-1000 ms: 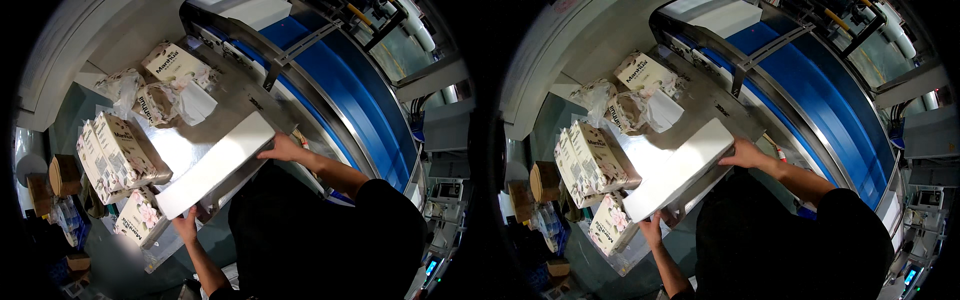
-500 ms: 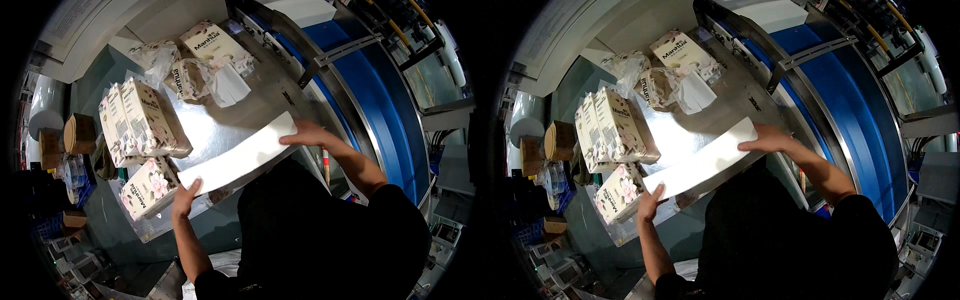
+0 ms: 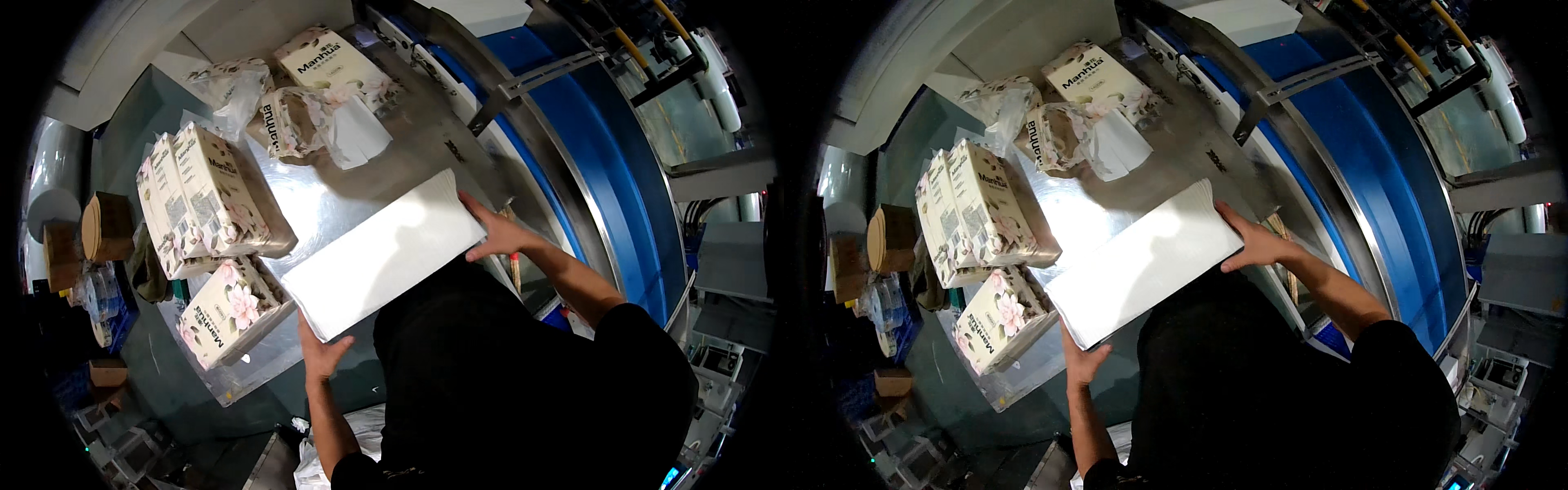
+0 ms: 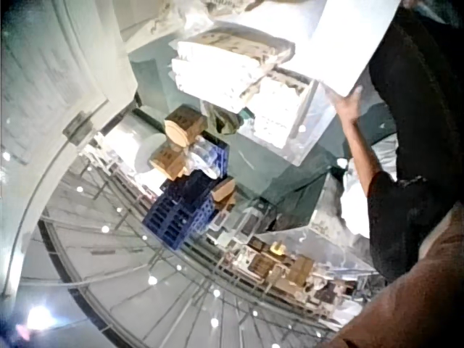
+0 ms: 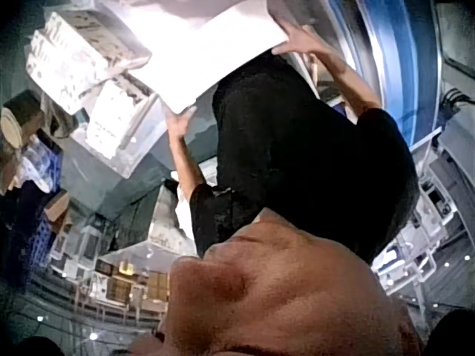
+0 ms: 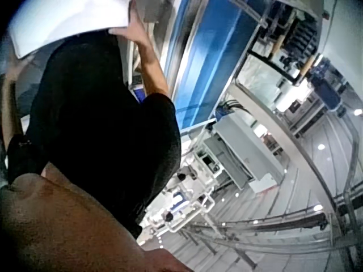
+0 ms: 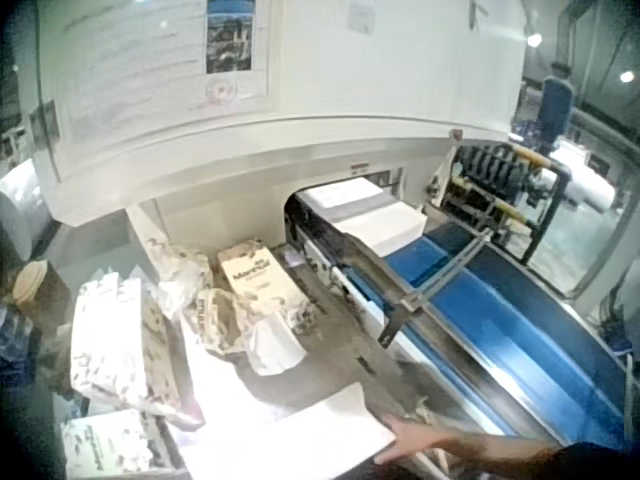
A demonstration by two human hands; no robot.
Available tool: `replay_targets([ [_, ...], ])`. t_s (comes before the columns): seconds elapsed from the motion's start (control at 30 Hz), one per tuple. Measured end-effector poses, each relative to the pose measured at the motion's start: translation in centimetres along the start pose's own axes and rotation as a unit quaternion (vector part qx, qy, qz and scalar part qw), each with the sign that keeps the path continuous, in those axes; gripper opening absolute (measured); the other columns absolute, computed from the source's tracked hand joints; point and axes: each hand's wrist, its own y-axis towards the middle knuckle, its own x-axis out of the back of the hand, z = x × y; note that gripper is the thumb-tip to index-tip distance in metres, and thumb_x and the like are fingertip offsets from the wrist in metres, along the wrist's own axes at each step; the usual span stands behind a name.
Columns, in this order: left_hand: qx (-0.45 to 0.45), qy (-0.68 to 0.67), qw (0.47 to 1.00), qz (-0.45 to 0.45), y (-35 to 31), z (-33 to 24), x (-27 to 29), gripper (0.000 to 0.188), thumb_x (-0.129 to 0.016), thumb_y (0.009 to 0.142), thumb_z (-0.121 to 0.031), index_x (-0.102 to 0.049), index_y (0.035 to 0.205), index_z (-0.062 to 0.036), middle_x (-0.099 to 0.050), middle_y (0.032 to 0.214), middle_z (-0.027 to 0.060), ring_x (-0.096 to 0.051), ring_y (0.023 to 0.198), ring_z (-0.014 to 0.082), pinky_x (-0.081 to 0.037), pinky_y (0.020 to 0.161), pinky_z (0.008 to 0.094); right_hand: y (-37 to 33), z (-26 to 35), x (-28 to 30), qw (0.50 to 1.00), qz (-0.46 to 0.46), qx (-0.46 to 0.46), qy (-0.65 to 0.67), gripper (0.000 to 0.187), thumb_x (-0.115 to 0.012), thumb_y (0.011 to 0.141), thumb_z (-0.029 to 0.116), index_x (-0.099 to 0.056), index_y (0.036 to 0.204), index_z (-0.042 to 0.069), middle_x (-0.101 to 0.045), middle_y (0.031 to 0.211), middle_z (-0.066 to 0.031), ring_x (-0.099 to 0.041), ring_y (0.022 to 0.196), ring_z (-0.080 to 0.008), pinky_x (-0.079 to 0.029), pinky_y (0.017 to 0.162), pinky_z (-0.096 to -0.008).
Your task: The person organizes stacks of paper packaging, removes plastic wrapping from bundles, and places the paper products onto a conveyor belt of a manufacturing machine.
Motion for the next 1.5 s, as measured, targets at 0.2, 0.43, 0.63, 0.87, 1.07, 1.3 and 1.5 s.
replay_targets([
  [0.2, 0.177, -0.133, 0.975, -0.013, 1.3, 2.0, 3.6, 0.076, -0.056, 0.098, -0.047, -0.034, 0.150, 0.0047, -0.044, 0.147, 0.0212, -0.044, 0.133, 0.0280, -0.034, 0.110, 0.0384, 2.7, -1.2, 1.3, 0.995, -0.046, -0.066, 0.057, 0.110, -0.080, 0.071, 0.058, -0.034, 0.149, -0.004, -0.050, 0.142, -0.0274, -0.051, 0.130, -0.0377, -0.040, 0.109, -0.0398],
  [0.43, 0.214, -0.032, 0.976, 0.001, 6.6, -1.0, 1.6, 0.063, -0.060, 0.100, -0.034, -0.040, 0.145, 0.0049, -0.055, 0.135, 0.0194, -0.054, 0.118, 0.0263, -0.041, 0.103, 0.0368, 4.6, 3.1, 2.6, 0.986, 0.000, -0.168, -0.021, 0.116, -0.077, 0.068, 0.066, -0.033, 0.149, -0.006, -0.051, 0.141, -0.0267, -0.052, 0.130, -0.0364, -0.043, 0.105, -0.0370],
  [0.63, 0.140, -0.130, 0.982, -0.001, 5.9, -2.8, -0.2, 0.055, -0.069, 0.094, -0.017, -0.047, 0.139, 0.0041, -0.059, 0.128, 0.0131, -0.054, 0.115, 0.0208, -0.043, 0.101, 0.0342, 5.9, 1.2, -0.7, 0.989, -0.016, -0.124, -0.076, 0.115, -0.076, 0.070, 0.065, -0.032, 0.150, -0.005, -0.049, 0.144, -0.0276, -0.047, 0.135, -0.0365, -0.036, 0.111, -0.0397],
  [0.87, 0.096, -0.168, 0.980, -0.045, 4.6, -2.6, 0.0, 0.072, -0.069, 0.093, -0.017, -0.030, 0.150, 0.0027, -0.052, 0.135, 0.0156, -0.052, 0.120, 0.0230, -0.041, 0.104, 0.0343, 4.9, 4.6, -0.5, 0.996, 0.003, -0.087, -0.010, 0.104, -0.079, 0.075, 0.046, -0.029, 0.153, 0.000, -0.045, 0.147, -0.0261, -0.044, 0.137, -0.0355, -0.034, 0.112, -0.0381],
  [1.07, 0.344, -0.372, 0.862, -0.014, 2.8, -1.3, 3.6, 0.096, -0.027, 0.093, -0.079, -0.024, 0.157, -0.0074, -0.048, 0.146, 0.0217, -0.056, 0.125, 0.0368, -0.052, 0.091, 0.0480, 5.3, 3.9, 0.3, 0.982, -0.014, -0.185, -0.010, 0.102, -0.082, 0.073, 0.045, -0.034, 0.149, -0.003, -0.053, 0.139, -0.0248, -0.052, 0.129, -0.0321, -0.039, 0.109, -0.0385],
  [1.3, 0.310, -0.457, 0.833, 0.015, 1.9, 1.9, 4.4, 0.095, -0.017, 0.095, -0.077, -0.042, 0.147, -0.0014, -0.060, 0.134, 0.0149, -0.063, 0.112, 0.0300, -0.051, 0.089, 0.0438, 5.1, 4.0, 0.0, 0.977, -0.016, -0.215, -0.006, 0.103, -0.082, 0.072, 0.048, -0.036, 0.147, -0.006, -0.054, 0.138, -0.0250, -0.052, 0.130, -0.0327, -0.040, 0.109, -0.0382],
  [1.5, 0.182, -0.164, 0.969, -0.019, 4.3, -0.6, 1.8, 0.058, -0.061, 0.097, -0.040, -0.054, 0.132, 0.0054, -0.065, 0.121, 0.0180, -0.061, 0.111, 0.0267, -0.046, 0.097, 0.0357, 4.1, 6.0, 0.3, 0.964, -0.017, -0.265, -0.007, 0.109, -0.082, 0.074, 0.052, -0.030, 0.149, -0.007, -0.054, 0.139, -0.0228, -0.053, 0.129, -0.0308, -0.041, 0.107, -0.0367],
])
